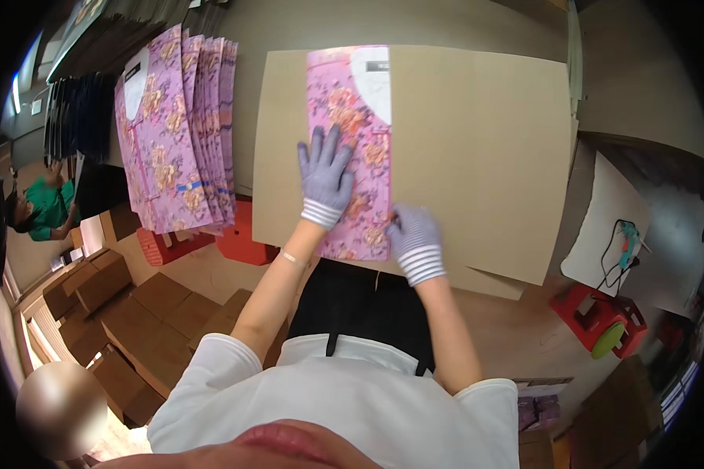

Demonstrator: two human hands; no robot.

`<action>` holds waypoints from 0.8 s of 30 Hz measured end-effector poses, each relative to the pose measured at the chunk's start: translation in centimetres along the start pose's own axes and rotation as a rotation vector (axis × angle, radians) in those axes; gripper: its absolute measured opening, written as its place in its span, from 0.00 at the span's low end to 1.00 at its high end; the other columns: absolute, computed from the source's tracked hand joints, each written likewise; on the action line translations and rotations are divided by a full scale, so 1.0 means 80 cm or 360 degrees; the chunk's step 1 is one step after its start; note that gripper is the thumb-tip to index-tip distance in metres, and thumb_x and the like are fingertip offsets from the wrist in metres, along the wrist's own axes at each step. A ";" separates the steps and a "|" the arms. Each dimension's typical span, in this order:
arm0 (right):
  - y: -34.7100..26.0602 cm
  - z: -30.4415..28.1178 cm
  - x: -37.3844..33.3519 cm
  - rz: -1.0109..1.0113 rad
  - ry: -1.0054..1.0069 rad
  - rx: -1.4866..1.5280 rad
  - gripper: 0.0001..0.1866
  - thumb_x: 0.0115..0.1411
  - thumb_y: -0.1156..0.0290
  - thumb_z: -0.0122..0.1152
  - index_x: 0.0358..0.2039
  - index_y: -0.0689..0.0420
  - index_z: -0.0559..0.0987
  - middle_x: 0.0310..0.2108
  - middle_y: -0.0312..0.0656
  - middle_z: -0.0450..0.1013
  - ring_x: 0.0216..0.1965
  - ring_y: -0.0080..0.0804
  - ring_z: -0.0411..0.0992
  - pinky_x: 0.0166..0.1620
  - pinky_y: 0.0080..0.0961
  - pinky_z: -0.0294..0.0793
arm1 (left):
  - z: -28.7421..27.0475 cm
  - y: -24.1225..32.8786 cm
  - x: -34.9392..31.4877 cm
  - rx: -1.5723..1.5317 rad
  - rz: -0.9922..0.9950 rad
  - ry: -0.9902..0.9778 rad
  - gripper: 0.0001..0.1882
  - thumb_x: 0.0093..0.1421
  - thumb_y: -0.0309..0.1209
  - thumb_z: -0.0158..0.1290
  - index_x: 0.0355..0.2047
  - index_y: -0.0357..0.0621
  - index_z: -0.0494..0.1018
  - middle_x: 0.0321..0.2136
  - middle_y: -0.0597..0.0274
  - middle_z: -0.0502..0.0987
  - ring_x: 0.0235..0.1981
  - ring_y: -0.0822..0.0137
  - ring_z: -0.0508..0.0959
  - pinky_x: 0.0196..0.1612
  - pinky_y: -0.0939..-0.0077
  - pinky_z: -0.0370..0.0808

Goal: The person folds pink floral shirts on a table, smoothing them out and stacking them one by one. The person wears gloves and handles the shirts carefully, ensuring they are neatly folded before placing them in a pile.

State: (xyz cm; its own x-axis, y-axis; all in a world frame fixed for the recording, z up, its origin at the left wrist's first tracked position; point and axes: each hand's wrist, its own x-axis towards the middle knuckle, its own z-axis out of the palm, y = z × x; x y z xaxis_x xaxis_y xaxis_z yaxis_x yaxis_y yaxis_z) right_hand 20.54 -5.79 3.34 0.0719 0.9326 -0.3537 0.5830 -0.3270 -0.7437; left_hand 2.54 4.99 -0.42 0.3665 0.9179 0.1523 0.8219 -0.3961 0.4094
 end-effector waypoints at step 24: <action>0.151 -0.245 0.068 0.0077 0.0552 0.1440 0.32 0.72 0.51 0.36 0.69 0.57 0.55 0.69 0.49 0.54 0.68 0.41 0.53 0.70 0.33 0.47 | 0.008 -0.014 0.014 0.0175 0.0187 -0.0114 0.30 0.50 0.40 0.59 0.55 0.48 0.72 0.66 0.51 0.58 0.68 0.46 0.54 0.67 0.36 0.47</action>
State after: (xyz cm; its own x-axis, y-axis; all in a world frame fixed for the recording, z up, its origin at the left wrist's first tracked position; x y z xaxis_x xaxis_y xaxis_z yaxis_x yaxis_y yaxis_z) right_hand 43.86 -1.68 3.56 0.3985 0.8610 -0.3161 -0.2595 -0.2247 -0.9392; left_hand 2.33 6.47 -1.29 0.4899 0.8624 0.1273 0.8127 -0.5047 0.2912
